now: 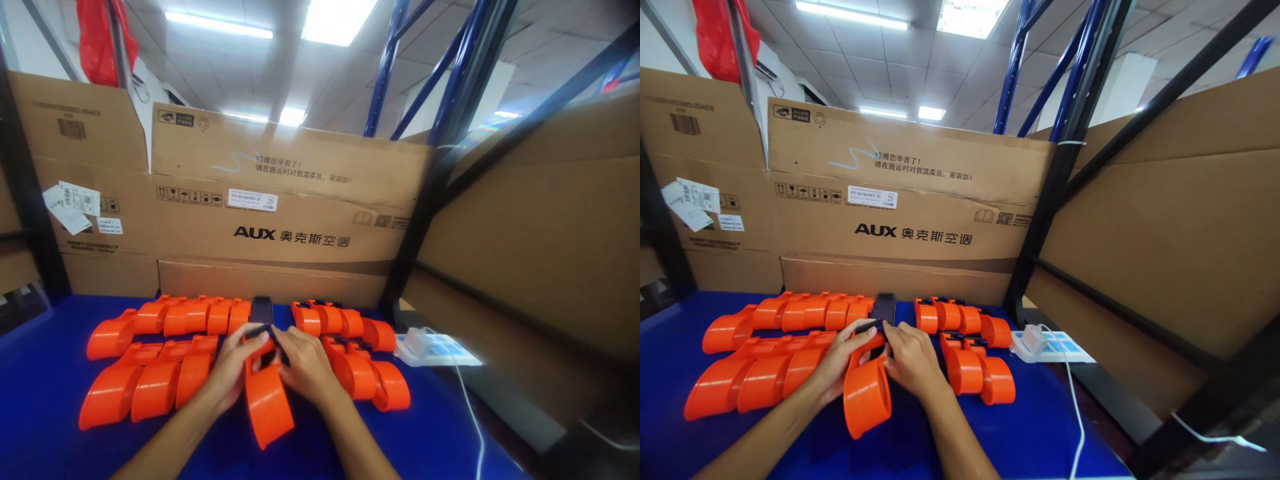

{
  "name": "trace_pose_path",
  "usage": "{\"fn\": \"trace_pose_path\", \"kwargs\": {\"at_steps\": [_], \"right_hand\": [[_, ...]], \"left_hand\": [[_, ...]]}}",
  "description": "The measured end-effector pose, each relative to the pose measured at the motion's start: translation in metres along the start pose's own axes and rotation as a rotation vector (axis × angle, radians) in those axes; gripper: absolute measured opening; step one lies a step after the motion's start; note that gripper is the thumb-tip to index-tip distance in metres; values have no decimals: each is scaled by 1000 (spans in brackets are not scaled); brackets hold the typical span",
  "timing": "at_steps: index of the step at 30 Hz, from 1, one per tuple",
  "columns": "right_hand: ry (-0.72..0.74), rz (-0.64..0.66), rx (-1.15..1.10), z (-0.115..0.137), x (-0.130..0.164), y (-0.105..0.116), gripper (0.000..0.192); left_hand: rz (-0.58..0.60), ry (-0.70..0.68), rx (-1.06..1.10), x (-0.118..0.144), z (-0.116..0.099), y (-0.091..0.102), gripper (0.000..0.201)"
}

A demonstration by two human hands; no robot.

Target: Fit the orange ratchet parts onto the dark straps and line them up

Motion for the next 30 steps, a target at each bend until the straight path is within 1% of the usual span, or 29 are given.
{"fn": "trace_pose_path", "kwargs": {"at_steps": [4,8,12,16,19,22,30], "right_hand": [[16,-55,-124,-4,0,7,43],[-50,-152,-179,-7,1,11,33],[-102,-221,-179,-7,2,8,27],[-122,-245,-138,-7,3,4,30],[-122,-240,-118,-7,3,2,33],[-103,-229,-145,-6,3,2,34],[-61,-237,-226,-6,3,1,33]], "left_hand": [[14,-33,-63,-2,-3,2,41],[48,-40,-118,-2,-1,2,39],[51,-32,-120,-1,0,0,35],[31,-16,-88,-2,1,0,40],[-11,-57,-154,-3,2,1,42],[-43,-89,-216,-3,3,2,43],[-40,-106,-201,-3,4,3,47]]}}
Point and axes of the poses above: each hand's wrist, its own x-axis away from the middle knuckle, its own y-axis out of the back of the hand, z = x × y, the point moved 2 cm from there along -x, towards the middle knuckle, and after that the axes turned 9 degrees about y, right-handed, at the moved point
